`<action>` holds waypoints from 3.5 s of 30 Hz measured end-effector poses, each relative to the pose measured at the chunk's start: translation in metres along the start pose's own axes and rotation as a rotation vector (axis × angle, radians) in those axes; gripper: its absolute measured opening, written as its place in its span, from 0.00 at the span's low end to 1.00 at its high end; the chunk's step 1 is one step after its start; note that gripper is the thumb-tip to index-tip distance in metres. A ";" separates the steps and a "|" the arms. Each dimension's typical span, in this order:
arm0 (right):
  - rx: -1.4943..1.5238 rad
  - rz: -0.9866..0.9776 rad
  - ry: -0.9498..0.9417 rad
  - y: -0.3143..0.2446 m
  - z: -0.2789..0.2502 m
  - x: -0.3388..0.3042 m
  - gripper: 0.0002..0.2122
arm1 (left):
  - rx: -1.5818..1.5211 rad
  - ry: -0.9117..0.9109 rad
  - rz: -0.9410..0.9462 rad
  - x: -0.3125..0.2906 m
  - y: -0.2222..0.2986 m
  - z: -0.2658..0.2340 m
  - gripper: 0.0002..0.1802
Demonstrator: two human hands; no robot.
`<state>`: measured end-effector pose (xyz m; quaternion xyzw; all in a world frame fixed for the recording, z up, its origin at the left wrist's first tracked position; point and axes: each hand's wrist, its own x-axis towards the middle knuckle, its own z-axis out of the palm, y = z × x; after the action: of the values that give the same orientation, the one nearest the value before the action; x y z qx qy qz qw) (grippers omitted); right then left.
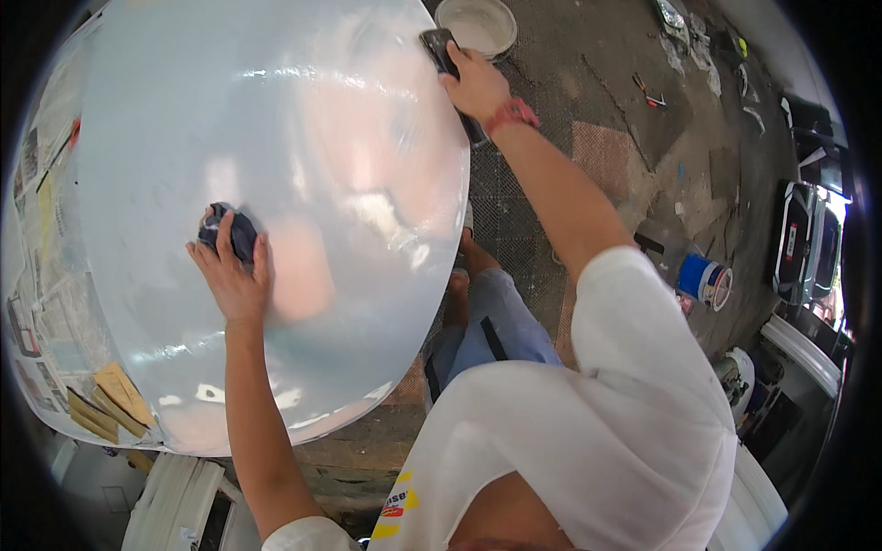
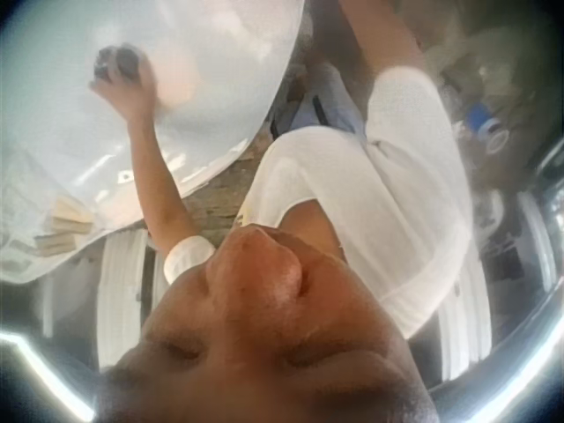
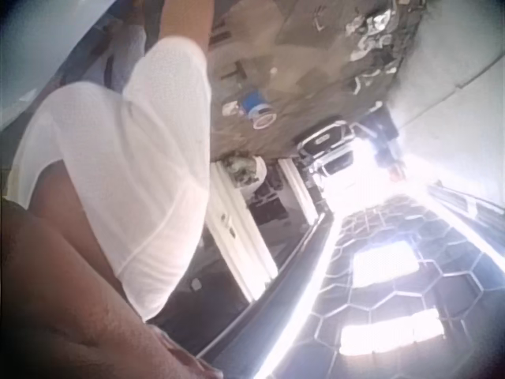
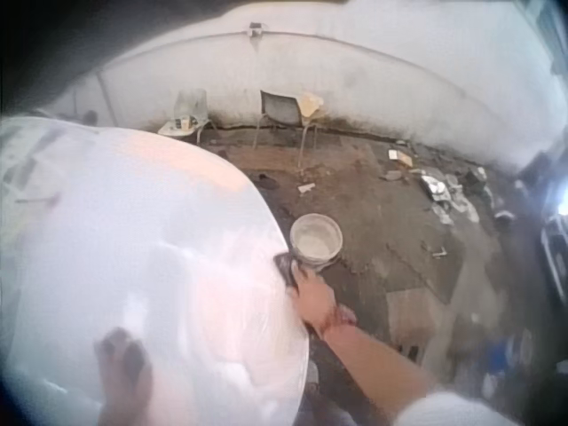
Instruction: The person scrubs a large white circular surface with a black sponge and a dark cloth, repeatedly dipping the sponge into a nearby bucket of water. The person wipes the surface in circular and back-and-forth motions, occasionally switching between the sponge and cloth.
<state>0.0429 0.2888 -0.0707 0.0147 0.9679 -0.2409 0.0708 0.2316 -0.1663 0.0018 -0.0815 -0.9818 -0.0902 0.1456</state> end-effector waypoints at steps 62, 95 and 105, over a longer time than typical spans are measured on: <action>0.192 -0.328 0.378 -0.017 0.050 -0.079 0.27 | -0.054 -0.032 0.113 -0.145 0.069 0.008 0.34; 0.072 -0.123 0.361 0.005 0.045 0.013 0.27 | -0.061 -0.086 0.112 -0.148 0.062 0.009 0.28; 0.035 -0.478 0.255 -0.004 0.056 -0.017 0.31 | -0.005 -0.090 0.118 -0.157 0.060 0.002 0.23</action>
<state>0.0669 0.2585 -0.1155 -0.1827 0.9407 -0.2636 -0.1108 0.3901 -0.1287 -0.0382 -0.1436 -0.9806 -0.0800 0.1064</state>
